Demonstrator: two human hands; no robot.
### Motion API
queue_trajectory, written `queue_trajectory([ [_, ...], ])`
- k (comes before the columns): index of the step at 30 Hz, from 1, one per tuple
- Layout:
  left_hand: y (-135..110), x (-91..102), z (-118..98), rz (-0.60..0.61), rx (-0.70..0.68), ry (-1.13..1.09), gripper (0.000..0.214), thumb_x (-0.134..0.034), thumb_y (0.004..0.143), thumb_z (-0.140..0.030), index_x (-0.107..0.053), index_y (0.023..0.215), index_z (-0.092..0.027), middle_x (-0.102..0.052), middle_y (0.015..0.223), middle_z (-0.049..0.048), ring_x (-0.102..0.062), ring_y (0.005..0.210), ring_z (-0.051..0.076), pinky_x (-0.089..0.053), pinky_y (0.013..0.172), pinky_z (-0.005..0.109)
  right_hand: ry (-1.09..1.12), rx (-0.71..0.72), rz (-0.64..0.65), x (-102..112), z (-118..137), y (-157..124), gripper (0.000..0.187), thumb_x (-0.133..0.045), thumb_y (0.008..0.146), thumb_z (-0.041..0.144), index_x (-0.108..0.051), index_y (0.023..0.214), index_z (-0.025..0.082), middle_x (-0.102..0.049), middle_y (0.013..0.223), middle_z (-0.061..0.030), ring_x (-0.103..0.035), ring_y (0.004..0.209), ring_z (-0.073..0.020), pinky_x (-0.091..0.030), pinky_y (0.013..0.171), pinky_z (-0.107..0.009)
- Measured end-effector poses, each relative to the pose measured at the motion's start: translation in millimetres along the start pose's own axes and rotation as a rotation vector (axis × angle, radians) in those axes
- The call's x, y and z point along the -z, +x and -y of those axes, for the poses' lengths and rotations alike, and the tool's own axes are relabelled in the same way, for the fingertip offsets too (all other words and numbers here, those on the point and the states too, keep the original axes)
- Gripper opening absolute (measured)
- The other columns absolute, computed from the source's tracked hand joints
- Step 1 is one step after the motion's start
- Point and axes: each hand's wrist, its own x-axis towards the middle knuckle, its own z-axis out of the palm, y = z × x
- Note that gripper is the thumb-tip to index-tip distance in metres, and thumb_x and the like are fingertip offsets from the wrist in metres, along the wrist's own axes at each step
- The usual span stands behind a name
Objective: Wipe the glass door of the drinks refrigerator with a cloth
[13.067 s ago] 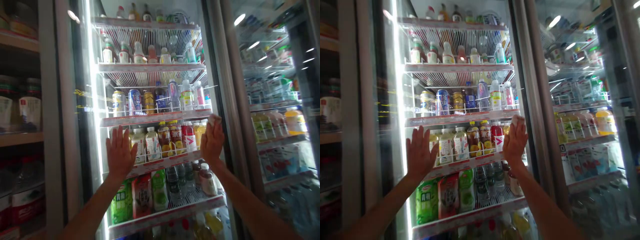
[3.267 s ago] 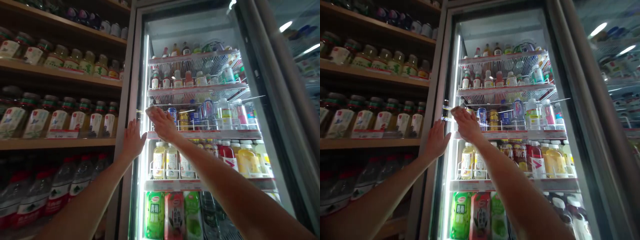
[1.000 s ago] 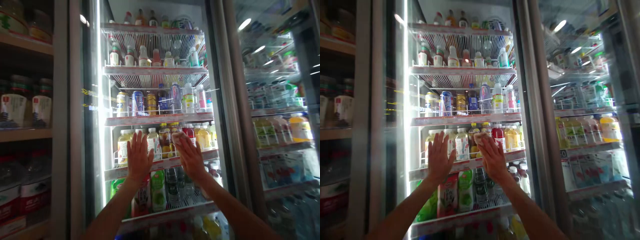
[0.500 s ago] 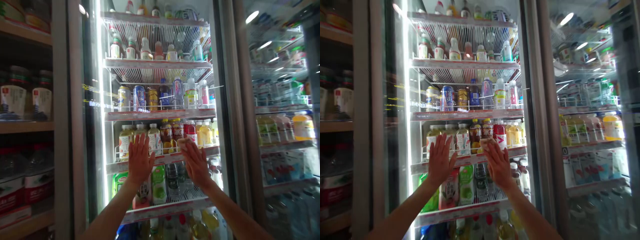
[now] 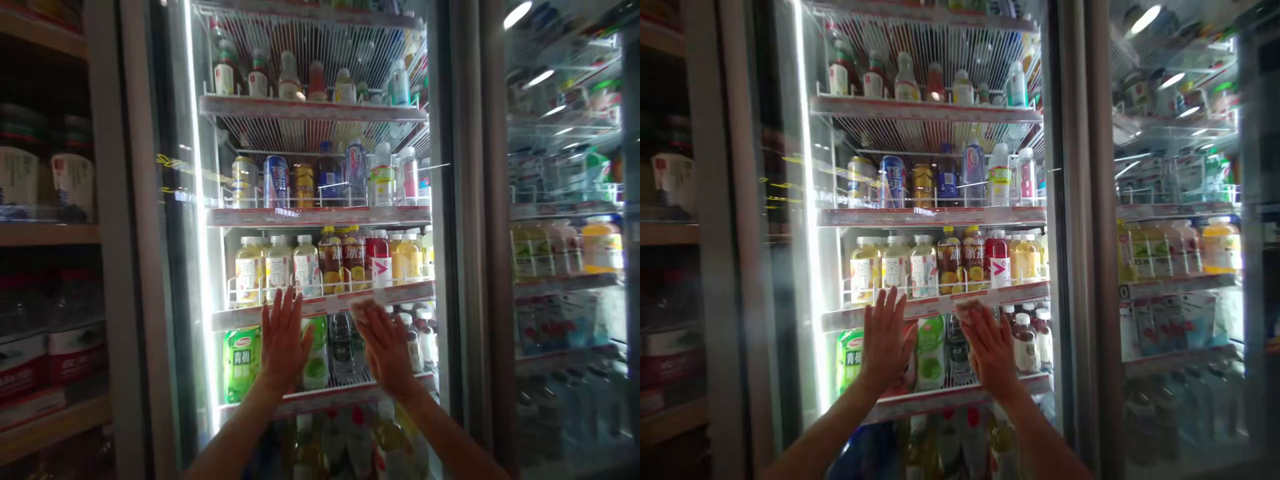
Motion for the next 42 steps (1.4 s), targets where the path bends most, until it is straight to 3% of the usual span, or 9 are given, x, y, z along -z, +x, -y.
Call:
queue_trajectory([
  [6,-16,1.7,-8,0.018,0.015,-0.003,0.061,-0.046,0.090,-0.026,-0.026,0.146,-0.011,-0.039,0.147,0.0168,-0.012,0.145,0.022,-0.009,0.119,0.043,-0.155,-0.336,-0.229,16,-74,-8,0.058,-0.044,0.091,0.020,-0.030,0.147,0.024,-0.028,0.154,-0.0127,-0.028,0.141,-0.0290,-0.031,0.108,-0.052],
  [13,-42,3.1,-17,0.076,0.037,0.010,0.064,-0.047,0.088,-0.026,-0.025,0.147,-0.014,-0.035,0.149,0.0148,-0.012,0.145,0.023,-0.010,0.119,0.044,-0.036,-0.098,0.023,5,13,-49,0.068,-0.041,0.087,0.011,-0.019,0.150,0.027,-0.020,0.157,-0.0069,-0.019,0.145,-0.0255,-0.025,0.115,-0.049],
  [16,-53,6.5,-16,0.100,-0.014,0.017,0.067,-0.048,0.087,-0.023,-0.021,0.148,-0.014,-0.036,0.149,0.0142,-0.013,0.145,0.023,-0.011,0.119,0.044,-0.045,-0.050,0.069,10,7,-61,0.067,-0.042,0.087,0.011,-0.024,0.148,0.029,-0.024,0.156,-0.0065,-0.023,0.144,-0.0248,-0.023,0.115,-0.049],
  [21,-60,8.4,-17,0.105,-0.023,0.012,0.070,-0.047,0.087,-0.021,-0.017,0.149,-0.014,-0.037,0.148,0.0141,-0.014,0.145,0.024,-0.013,0.119,0.046,-0.175,-0.331,-0.146,16,-46,-57,0.060,-0.043,0.090,0.017,-0.028,0.148,0.025,-0.025,0.155,-0.0136,-0.028,0.141,-0.0309,-0.033,0.107,-0.055],
  [24,-61,8.3,-21,0.102,0.002,0.014,0.070,-0.049,0.086,-0.020,-0.019,0.149,-0.013,-0.035,0.149,0.0152,-0.012,0.145,0.024,-0.010,0.119,0.045,-0.138,-0.337,-0.126,11,-22,-56,0.065,-0.042,0.089,0.014,-0.021,0.150,0.025,-0.019,0.156,-0.0128,-0.021,0.144,-0.0312,-0.031,0.108,-0.055],
  [28,-66,9.2,-23,0.108,-0.006,0.020,0.070,-0.048,0.087,-0.021,-0.018,0.149,-0.012,-0.034,0.150,0.0156,-0.011,0.145,0.024,-0.011,0.119,0.045,-0.007,-0.125,0.057,5,36,-66,0.071,-0.041,0.086,0.008,-0.018,0.150,0.026,-0.014,0.158,-0.0057,-0.014,0.146,-0.0253,-0.018,0.117,-0.050],
  [31,-75,11.6,-21,0.148,-0.025,0.026,0.070,-0.048,0.086,-0.020,-0.019,0.149,-0.011,-0.037,0.148,0.0164,-0.012,0.145,0.026,-0.014,0.118,0.046,0.023,-0.013,0.091,10,31,-69,0.070,-0.042,0.086,0.008,-0.020,0.150,0.026,-0.017,0.157,-0.0036,-0.016,0.145,-0.0221,-0.012,0.119,-0.047],
  [37,-86,23.0,-21,0.181,-0.003,-0.041,0.066,-0.045,0.087,-0.017,-0.020,0.149,-0.014,-0.044,0.144,0.0160,-0.016,0.145,0.024,-0.020,0.117,0.046,-0.131,-0.326,-0.203,5,-30,-18,0.066,-0.045,0.089,0.015,-0.022,0.149,0.026,-0.021,0.156,-0.0109,-0.022,0.144,-0.0295,-0.027,0.110,-0.055],
  [42,-57,34.5,-34,0.113,0.084,-0.326,0.062,-0.042,0.089,-0.015,-0.022,0.147,-0.021,-0.043,0.144,0.0133,-0.031,0.140,0.023,-0.034,0.112,0.046,0.055,-0.171,-0.036,-19,47,34,0.071,-0.040,0.087,0.013,-0.011,0.151,0.022,-0.024,0.155,-0.0111,-0.013,0.146,-0.0267,-0.025,0.112,-0.054],
])
